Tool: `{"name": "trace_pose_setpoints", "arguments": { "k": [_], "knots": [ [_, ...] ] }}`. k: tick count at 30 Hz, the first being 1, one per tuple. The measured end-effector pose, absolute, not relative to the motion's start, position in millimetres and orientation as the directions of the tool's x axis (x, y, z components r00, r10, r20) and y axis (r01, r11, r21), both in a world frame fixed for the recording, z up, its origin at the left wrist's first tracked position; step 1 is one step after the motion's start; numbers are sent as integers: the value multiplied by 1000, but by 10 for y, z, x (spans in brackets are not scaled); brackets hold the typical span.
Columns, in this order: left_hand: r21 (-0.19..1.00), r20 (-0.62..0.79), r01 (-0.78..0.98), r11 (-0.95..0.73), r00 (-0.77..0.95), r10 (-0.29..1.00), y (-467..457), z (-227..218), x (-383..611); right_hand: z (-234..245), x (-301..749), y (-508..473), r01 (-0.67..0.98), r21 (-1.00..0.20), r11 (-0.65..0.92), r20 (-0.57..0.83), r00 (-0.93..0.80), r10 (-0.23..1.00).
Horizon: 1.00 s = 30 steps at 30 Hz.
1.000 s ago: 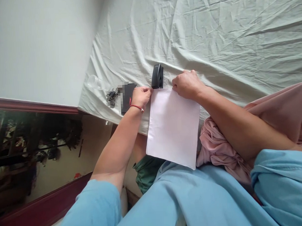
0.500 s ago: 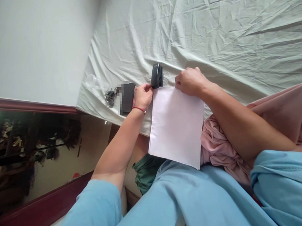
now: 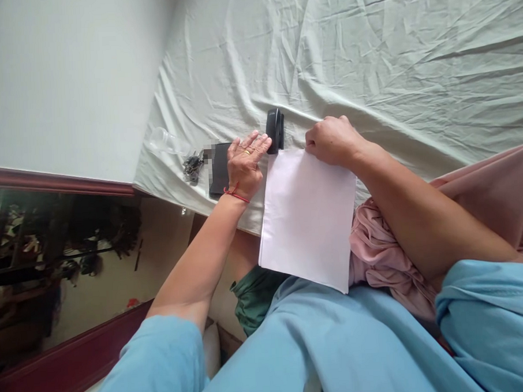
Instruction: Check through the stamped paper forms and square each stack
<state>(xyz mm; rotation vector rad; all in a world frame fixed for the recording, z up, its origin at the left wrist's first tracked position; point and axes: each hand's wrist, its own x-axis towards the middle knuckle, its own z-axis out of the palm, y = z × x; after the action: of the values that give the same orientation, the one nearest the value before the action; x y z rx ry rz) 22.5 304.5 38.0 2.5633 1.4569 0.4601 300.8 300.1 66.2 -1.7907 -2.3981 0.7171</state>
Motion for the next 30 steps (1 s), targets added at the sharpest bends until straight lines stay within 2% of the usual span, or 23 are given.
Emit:
{"name": "trace_pose_setpoints", "arguments": {
  "k": [8, 11, 14, 17, 20, 23, 27, 30],
  "knots": [
    [312, 161, 806, -504, 478, 864, 3024, 334, 284, 779, 2997, 2973, 908, -354, 225, -288, -334, 897],
    [371, 164, 810, -454, 424, 891, 2955, 302, 292, 782, 2997, 2974, 907, -348, 236, -293, -345, 892],
    [486, 222, 786, -382, 312, 924, 2754, 224, 233, 770, 3004, 2970, 883, -389, 262, -300, -390, 871],
    [609, 231, 765, -210, 82, 970, 2418, 155, 108, 720, 3013, 2968, 858, -435, 273, -289, -420, 860],
    [729, 141, 682, -63, -60, 988, 2057, 153, -7, 652, 3027, 2970, 783, -541, 308, -241, -495, 835],
    [852, 2, 521, 49, -98, 995, 1781, 223, -26, 619, 3047, 2968, 668, -646, 369, -120, -567, 815],
    [959, -170, 229, 169, -17, 985, 1556, 381, 74, 624, 3075, 2959, 549, -739, 391, 13, -568, 823],
    [958, -282, 79, 276, 81, 956, 1451, 496, 114, 609, 3082, 2963, 493, -790, 364, 52, -539, 841]
  ]
}}
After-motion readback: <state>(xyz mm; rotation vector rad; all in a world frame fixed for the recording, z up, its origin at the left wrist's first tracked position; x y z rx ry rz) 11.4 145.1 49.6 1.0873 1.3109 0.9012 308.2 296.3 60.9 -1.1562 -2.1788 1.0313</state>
